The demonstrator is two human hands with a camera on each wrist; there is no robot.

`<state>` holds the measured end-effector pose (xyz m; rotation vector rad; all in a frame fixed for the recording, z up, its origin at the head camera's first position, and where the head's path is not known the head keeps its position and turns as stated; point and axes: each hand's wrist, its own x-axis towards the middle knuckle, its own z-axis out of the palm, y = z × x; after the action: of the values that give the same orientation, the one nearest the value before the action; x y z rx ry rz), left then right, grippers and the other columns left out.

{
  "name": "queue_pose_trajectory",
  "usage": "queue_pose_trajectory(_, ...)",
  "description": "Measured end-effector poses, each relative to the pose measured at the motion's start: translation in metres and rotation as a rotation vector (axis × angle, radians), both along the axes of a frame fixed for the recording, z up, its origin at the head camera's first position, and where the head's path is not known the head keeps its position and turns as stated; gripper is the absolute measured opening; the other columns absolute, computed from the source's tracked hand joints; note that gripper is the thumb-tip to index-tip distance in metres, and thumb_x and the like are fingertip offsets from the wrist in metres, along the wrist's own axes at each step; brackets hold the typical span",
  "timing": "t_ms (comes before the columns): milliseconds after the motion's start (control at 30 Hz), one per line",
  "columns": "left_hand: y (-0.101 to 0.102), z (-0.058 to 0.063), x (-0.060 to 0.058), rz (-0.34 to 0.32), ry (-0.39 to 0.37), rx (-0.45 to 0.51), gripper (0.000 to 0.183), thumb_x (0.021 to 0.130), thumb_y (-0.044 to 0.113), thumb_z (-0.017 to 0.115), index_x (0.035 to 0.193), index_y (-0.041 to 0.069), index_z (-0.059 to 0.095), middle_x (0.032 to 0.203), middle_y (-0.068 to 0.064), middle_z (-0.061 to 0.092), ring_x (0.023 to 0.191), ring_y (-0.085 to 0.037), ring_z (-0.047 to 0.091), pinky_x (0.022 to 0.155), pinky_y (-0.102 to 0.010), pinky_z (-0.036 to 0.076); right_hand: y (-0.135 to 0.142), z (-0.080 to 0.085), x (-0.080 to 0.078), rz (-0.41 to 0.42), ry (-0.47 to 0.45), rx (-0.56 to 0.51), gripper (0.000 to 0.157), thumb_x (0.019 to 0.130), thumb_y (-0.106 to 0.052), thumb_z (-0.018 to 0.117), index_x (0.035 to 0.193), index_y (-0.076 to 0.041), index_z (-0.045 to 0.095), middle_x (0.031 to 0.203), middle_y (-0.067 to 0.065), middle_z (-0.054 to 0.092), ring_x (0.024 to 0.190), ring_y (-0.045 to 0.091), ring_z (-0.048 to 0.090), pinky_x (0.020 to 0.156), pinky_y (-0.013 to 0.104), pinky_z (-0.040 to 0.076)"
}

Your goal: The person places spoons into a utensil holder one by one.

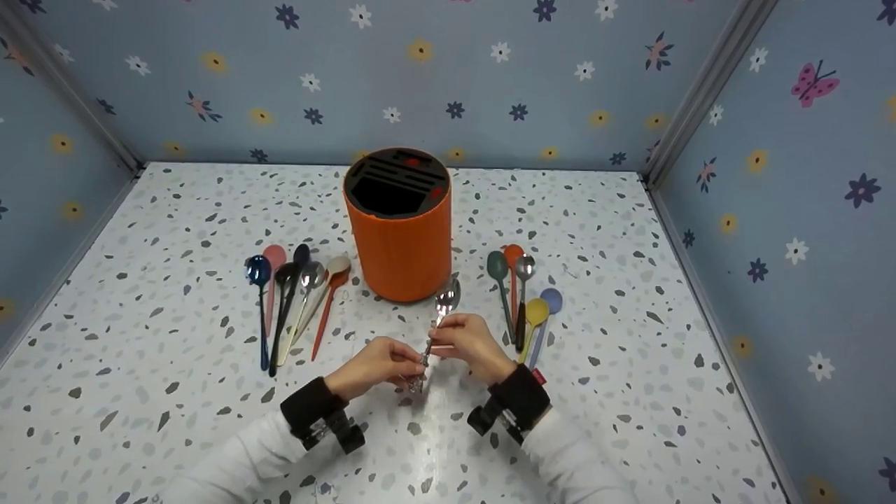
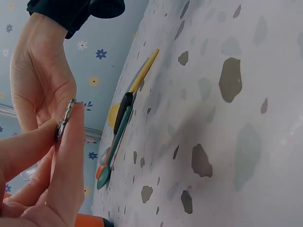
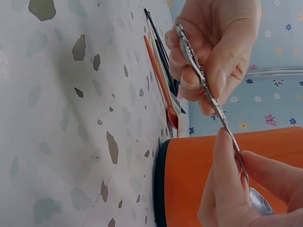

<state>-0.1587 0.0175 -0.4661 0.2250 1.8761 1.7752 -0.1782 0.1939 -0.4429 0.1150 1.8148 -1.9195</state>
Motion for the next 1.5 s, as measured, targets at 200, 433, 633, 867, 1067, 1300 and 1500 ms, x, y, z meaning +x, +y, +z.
queue_pose_trajectory(200, 0.002, 0.009, -0.002, 0.000, -0.034, 0.025, 0.015, 0.078, -0.004, 0.062, 0.090, -0.014, 0.061, 0.078, -0.020, 0.065, 0.055, -0.010, 0.059, 0.056, -0.027, 0.055, 0.002, 0.012, -0.001, -0.013, -0.006, 0.006, 0.014, 0.082, -0.006, 0.062, 0.090, 0.001, 0.054, 0.089, 0.009, 0.057, 0.082, 0.018, 0.059, 0.082, 0.033, 0.051)
queue_pose_trajectory(433, 0.001, 0.027, -0.005, -0.032, -0.045, 0.037, 0.015, 0.079, -0.004, 0.062, 0.090, -0.014, 0.061, 0.078, -0.019, 0.065, 0.056, -0.011, 0.060, 0.058, -0.028, 0.056, 0.005, 0.030, 0.001, -0.033, 0.002, -0.012, 0.012, 0.083, -0.007, 0.060, 0.091, 0.000, 0.055, 0.090, 0.009, 0.056, 0.087, 0.019, 0.057, 0.084, 0.032, 0.050)
queue_pose_trajectory(633, -0.002, 0.047, -0.010, -0.074, 0.007, 0.016, 0.016, 0.079, -0.003, 0.061, 0.091, -0.014, 0.061, 0.081, -0.021, 0.065, 0.057, -0.010, 0.060, 0.060, -0.028, 0.056, 0.006, 0.048, 0.001, -0.051, 0.000, -0.069, 0.010, 0.084, -0.003, 0.058, 0.092, -0.002, 0.052, 0.089, 0.008, 0.055, 0.086, 0.018, 0.057, 0.088, 0.034, 0.047)
queue_pose_trajectory(867, -0.009, 0.070, -0.019, -0.109, 0.088, -0.052, 0.018, 0.080, -0.002, 0.061, 0.093, -0.014, 0.061, 0.085, -0.023, 0.064, 0.057, -0.010, 0.059, 0.061, -0.028, 0.055, 0.001, 0.067, -0.005, -0.069, 0.012, -0.092, 0.013, 0.084, -0.005, 0.059, 0.092, -0.003, 0.049, 0.088, 0.006, 0.054, 0.084, 0.018, 0.057, 0.089, 0.035, 0.047)
queue_pose_trajectory(1067, -0.010, 0.084, -0.024, -0.118, 0.134, -0.057, 0.016, 0.079, -0.004, 0.061, 0.091, -0.015, 0.062, 0.083, -0.023, 0.064, 0.058, -0.011, 0.060, 0.060, -0.029, 0.056, -0.001, 0.077, -0.010, -0.071, 0.032, -0.048, 0.017, 0.085, -0.007, 0.057, 0.096, 0.000, 0.046, 0.093, 0.008, 0.051, 0.086, 0.018, 0.056, 0.090, 0.034, 0.046)
queue_pose_trajectory(1300, -0.009, 0.101, -0.030, -0.102, 0.207, -0.100, 0.013, 0.078, -0.003, 0.062, 0.086, -0.013, 0.064, 0.079, -0.021, 0.065, 0.056, -0.009, 0.059, 0.059, -0.027, 0.055, -0.001, 0.095, -0.017, -0.057, 0.077, -0.029, 0.019, 0.087, -0.008, 0.056, 0.099, 0.001, 0.044, 0.093, 0.009, 0.050, 0.086, 0.018, 0.056, 0.089, 0.033, 0.046)
queue_pose_trajectory(1500, -0.010, 0.122, -0.039, -0.079, 0.274, -0.169, 0.013, 0.077, 0.000, 0.065, 0.086, -0.010, 0.065, 0.080, -0.018, 0.065, 0.055, -0.006, 0.057, 0.058, -0.024, 0.055, -0.003, 0.117, -0.024, -0.044, 0.118, -0.022, 0.016, 0.087, -0.008, 0.055, 0.097, 0.000, 0.045, 0.089, 0.007, 0.051, 0.084, 0.016, 0.055, 0.090, 0.033, 0.046)
